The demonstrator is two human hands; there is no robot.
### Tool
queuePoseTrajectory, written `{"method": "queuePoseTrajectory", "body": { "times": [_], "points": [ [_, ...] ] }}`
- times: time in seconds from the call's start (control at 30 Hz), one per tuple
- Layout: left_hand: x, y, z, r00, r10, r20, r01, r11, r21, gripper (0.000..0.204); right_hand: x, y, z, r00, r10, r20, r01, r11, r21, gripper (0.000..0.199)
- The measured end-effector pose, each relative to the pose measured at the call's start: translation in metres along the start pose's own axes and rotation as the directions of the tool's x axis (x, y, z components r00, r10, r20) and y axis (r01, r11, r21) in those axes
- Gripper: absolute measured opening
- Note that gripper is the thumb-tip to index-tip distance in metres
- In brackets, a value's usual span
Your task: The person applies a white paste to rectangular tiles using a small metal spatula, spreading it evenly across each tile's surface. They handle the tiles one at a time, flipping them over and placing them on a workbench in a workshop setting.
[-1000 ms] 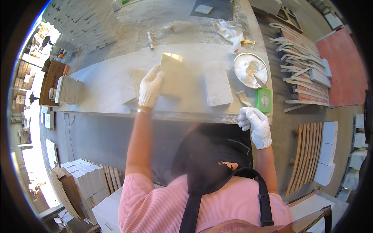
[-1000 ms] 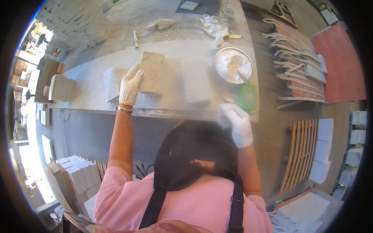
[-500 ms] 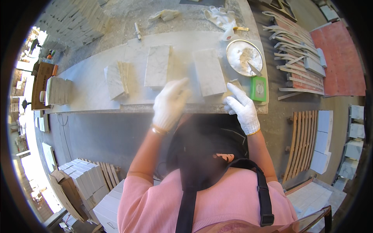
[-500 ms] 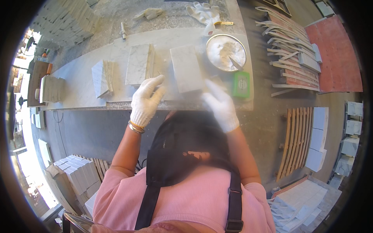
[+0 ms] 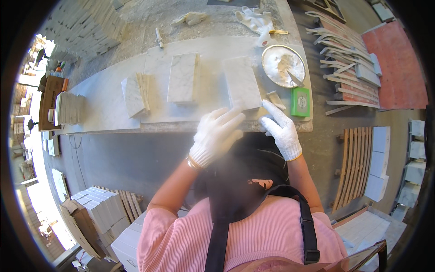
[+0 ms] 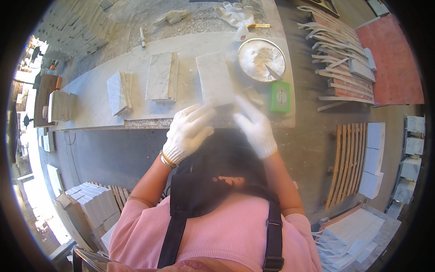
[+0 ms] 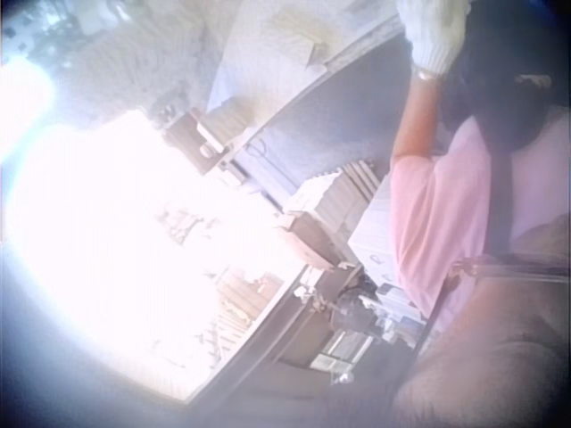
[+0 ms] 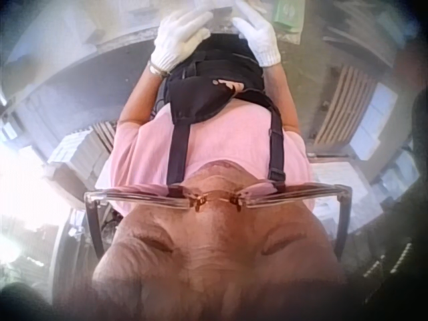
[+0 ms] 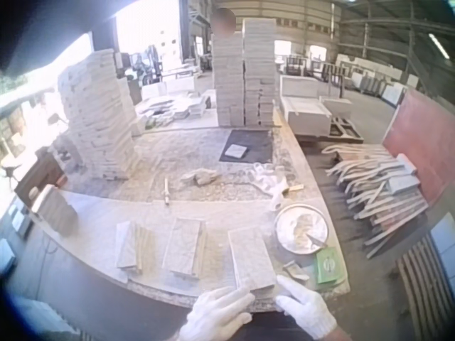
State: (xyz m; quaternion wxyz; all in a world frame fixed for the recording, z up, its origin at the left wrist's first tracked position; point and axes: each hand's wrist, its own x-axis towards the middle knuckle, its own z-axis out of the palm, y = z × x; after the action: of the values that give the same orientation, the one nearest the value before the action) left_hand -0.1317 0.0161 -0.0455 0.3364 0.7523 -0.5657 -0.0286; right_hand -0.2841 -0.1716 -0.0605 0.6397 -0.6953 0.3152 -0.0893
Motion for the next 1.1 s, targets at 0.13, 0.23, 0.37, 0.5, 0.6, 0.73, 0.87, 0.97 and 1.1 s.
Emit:
{"method": "queuePoseTrajectory", "body": {
  "times": [0.13,0.23,0.37,0.5,0.6,0.73,0.87,0.97,1.1],
  "points": [
    [0.008,-0.006,0.000,0.995,-0.083,0.061,0.085,0.996,-0.033,0.049,0.003,0.001,0.002,0.999,-0.034,-0.008,0.033,0.999,-0.021,0.053],
    [0.025,-0.011,0.001,0.991,-0.110,0.078,0.109,0.994,0.021,0.051,0.002,-0.003,0.004,0.999,-0.039,-0.016,0.039,0.999,-0.022,0.052],
    [0.032,0.000,0.007,0.956,-0.153,0.250,0.153,0.988,0.018,0.054,-0.002,-0.007,0.003,1.000,-0.029,-0.012,0.029,0.999,-0.022,0.052],
    [0.017,0.012,0.009,0.935,-0.135,0.327,0.183,0.976,-0.121,0.058,0.000,-0.002,0.003,0.991,-0.131,-0.024,0.129,0.988,-0.086,0.052],
    [0.001,0.013,0.008,0.954,-0.142,0.264,0.199,0.959,-0.204,0.055,0.003,0.005,0.001,0.992,-0.128,-0.012,0.127,0.990,-0.066,0.053],
    [-0.014,0.007,0.002,0.949,-0.294,0.113,0.313,0.916,-0.250,0.044,0.001,0.006,0.000,0.999,-0.038,-0.013,0.037,0.999,-0.029,0.055],
    [-0.013,0.002,0.005,0.843,-0.537,0.026,0.486,0.742,-0.462,0.039,0.001,0.001,0.004,0.999,-0.037,-0.007,0.037,0.999,0.007,0.055],
    [-0.009,0.003,0.012,0.750,-0.655,0.093,0.568,0.565,-0.598,0.041,-0.001,-0.001,0.005,1.000,-0.015,-0.004,0.015,0.999,0.032,0.055],
    [-0.007,0.004,0.017,0.718,-0.686,0.118,0.581,0.497,-0.645,0.044,-0.001,0.002,0.002,0.996,-0.083,0.015,0.083,0.996,0.010,0.054]
  ]
}}
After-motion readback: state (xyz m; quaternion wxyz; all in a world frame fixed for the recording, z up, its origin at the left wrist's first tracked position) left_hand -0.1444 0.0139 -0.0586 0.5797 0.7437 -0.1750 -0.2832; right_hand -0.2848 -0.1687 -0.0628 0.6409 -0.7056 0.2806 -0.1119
